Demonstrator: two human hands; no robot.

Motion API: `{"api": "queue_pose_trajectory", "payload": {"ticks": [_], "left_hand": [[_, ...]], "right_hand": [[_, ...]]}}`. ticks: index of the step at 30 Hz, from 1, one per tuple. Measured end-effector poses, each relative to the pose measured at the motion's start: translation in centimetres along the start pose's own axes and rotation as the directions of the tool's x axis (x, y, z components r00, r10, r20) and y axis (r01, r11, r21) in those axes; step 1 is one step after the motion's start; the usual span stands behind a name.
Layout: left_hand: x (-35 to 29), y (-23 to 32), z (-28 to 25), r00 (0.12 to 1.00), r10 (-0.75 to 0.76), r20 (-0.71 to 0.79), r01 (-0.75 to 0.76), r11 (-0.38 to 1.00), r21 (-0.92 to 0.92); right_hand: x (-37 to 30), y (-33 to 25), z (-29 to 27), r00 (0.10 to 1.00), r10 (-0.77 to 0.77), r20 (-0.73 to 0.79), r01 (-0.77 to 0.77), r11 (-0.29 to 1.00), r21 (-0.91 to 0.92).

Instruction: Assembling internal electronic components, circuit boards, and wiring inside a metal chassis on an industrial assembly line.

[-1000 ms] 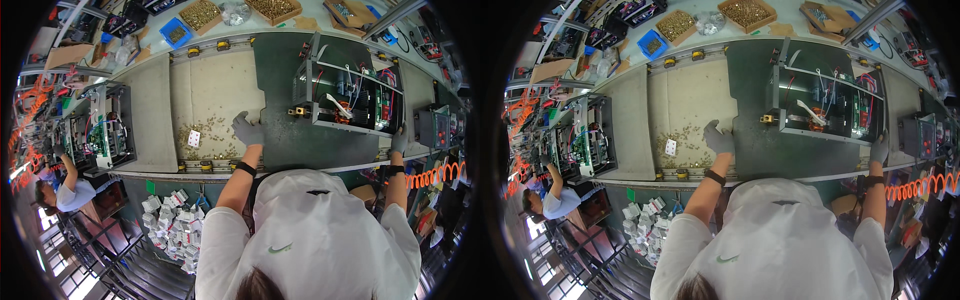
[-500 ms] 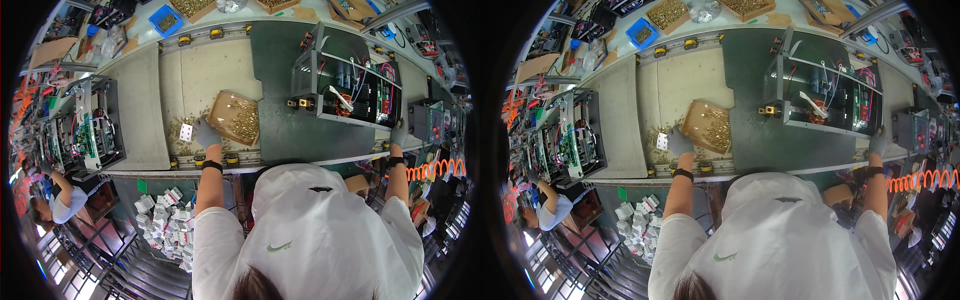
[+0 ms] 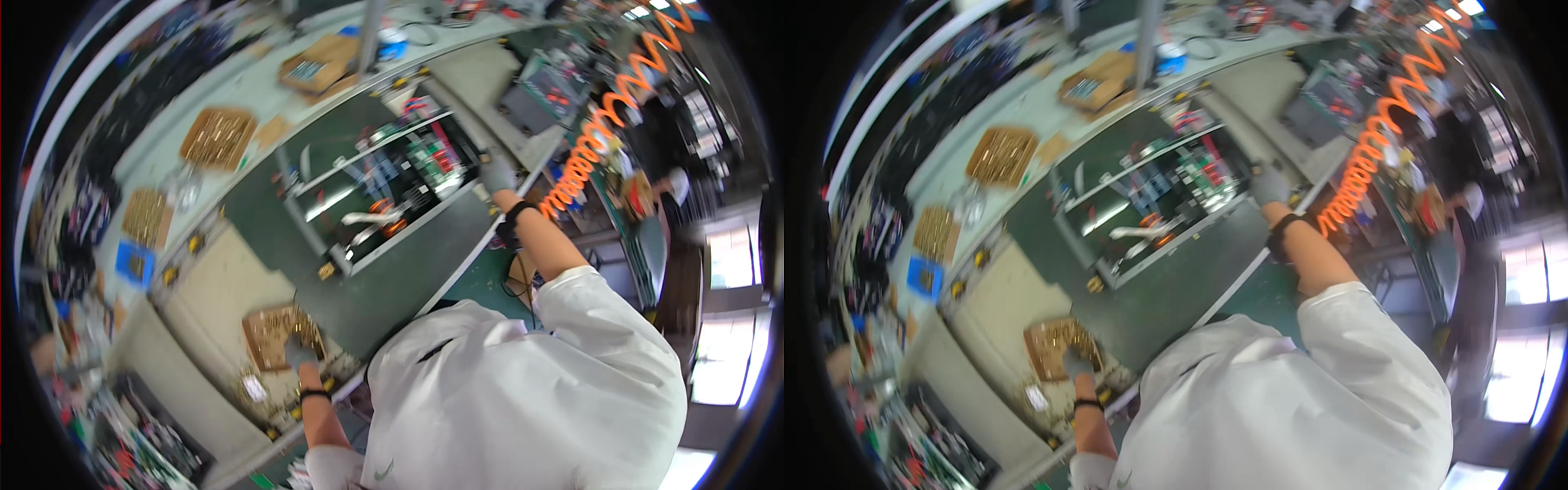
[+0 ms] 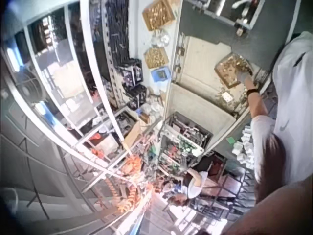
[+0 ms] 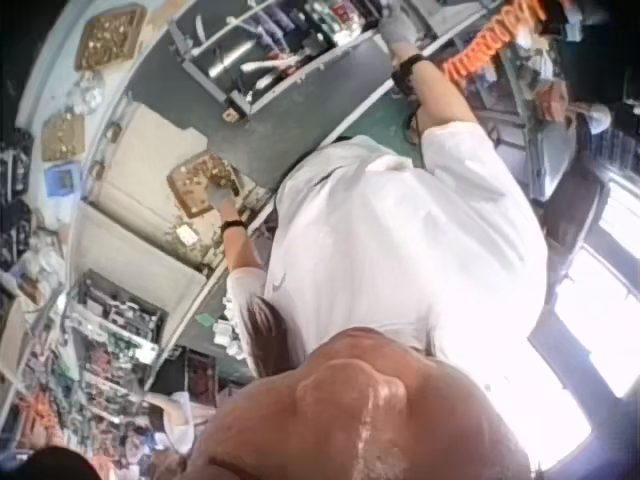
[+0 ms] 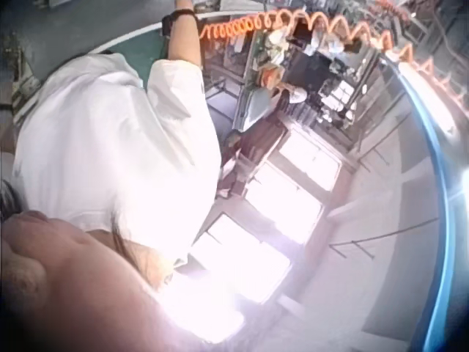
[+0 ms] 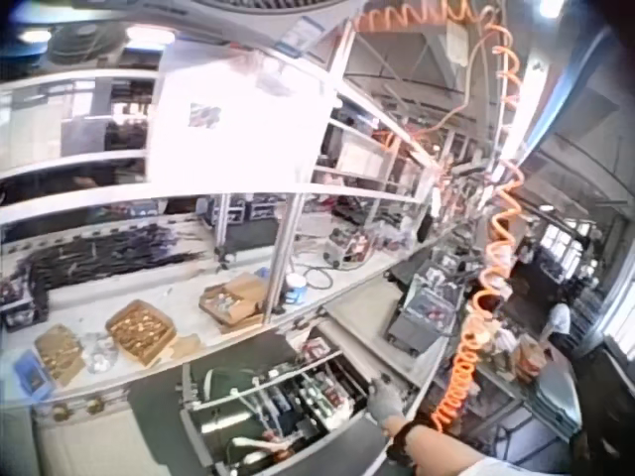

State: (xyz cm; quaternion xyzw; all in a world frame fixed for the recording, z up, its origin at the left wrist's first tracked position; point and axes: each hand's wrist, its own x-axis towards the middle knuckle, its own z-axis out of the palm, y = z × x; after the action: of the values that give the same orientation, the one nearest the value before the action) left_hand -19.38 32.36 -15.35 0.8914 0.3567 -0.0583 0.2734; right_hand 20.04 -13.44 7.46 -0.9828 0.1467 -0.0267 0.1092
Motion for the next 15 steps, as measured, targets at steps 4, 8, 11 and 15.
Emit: {"api": "queue_pose_trajectory", "payload": {"ticks": [4,8,11,15], "left_hand": [[0.1,-0.6,-1.0,0.998,0.006,-0.059,-0.024,0.953,-0.304],[-0.3,3.6,-4.1,0.983,-0.171,0.065,0.181,0.866,-0.465],[0.4,4.5,-3.0,0.931,-0.365,0.025,0.342,0.845,-0.411],[2.3,0.1,-1.2,0.898,-0.435,-0.063,0.415,0.887,-0.201]], "right_hand": [[-1.9,-0.8,-2.1,0.994,0.071,0.08,-0.082,0.985,0.154],[-6.2,2.9,-2.8,0.995,0.101,-0.017,-0.089,0.93,0.358],[-10.1,7.0,-1.7,0.999,-0.014,0.038,-0.002,0.922,0.388],[-15.4,13.6,-1.4,0.936,0.087,0.341,-0.208,0.919,0.335]]}}
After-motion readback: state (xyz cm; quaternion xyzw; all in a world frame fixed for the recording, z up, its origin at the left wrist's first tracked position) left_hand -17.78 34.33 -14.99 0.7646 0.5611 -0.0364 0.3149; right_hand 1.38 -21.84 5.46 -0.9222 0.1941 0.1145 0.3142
